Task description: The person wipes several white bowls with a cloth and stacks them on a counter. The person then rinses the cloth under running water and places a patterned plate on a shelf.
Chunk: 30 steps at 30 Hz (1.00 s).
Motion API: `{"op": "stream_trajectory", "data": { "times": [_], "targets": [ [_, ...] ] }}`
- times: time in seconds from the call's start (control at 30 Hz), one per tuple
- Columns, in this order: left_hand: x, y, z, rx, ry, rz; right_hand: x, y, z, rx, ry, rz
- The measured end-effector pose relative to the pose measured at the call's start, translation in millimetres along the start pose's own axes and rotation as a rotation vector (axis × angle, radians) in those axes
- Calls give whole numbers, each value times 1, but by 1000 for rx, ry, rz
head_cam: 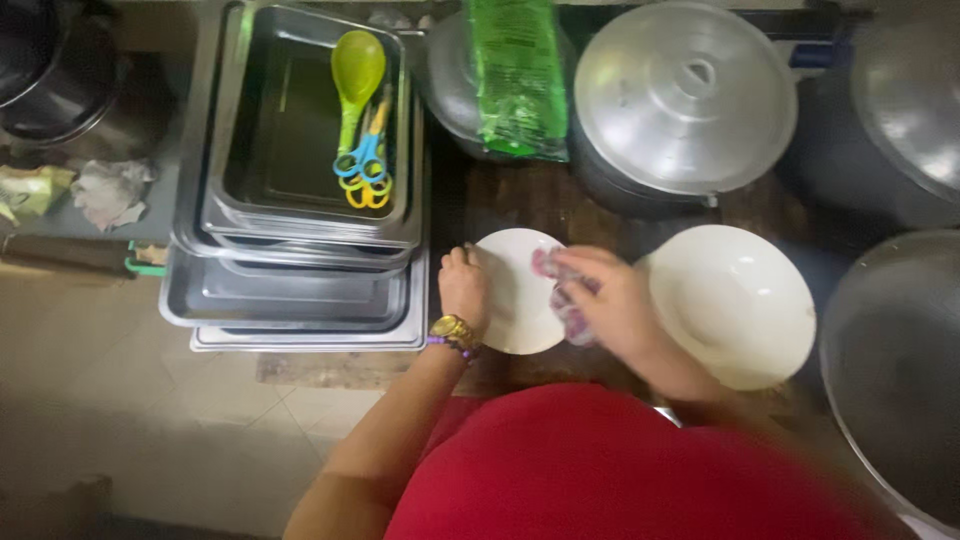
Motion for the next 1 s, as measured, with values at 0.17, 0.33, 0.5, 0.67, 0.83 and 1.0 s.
{"op": "stream_trajectory", "data": {
  "times": [0.17, 0.33, 0.5, 0.67, 0.83, 1.0],
  "targets": [
    [3, 7, 0, 1, 32, -27, -43, 2, 50, 84, -370, 15],
    [2, 14, -5, 58, 100, -36, -71, -5, 73, 258, -603, -90],
    [23, 24, -1, 213, -60, -261, -79, -9, 88, 263, -683, -212],
    [36, 24, -22, 270, -519, -174, -74, 5, 66, 56, -411, 5],
    [49, 13, -31, 361, -768, -326, -33, 17, 42, -172, -67, 51],
    [51, -4, -19, 395, -1189, -487, -1, 37, 50, -14, -378, -172]
  ]
}}
Point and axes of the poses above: each hand's wrist, its own y-axis towards the middle knuckle, its own z-axis out of the palm, x = y × z, the point moved 8 cm from there along y, towards the middle knuckle, and after that the axes turned 7 degrees about -z, right-handed, at the moved point
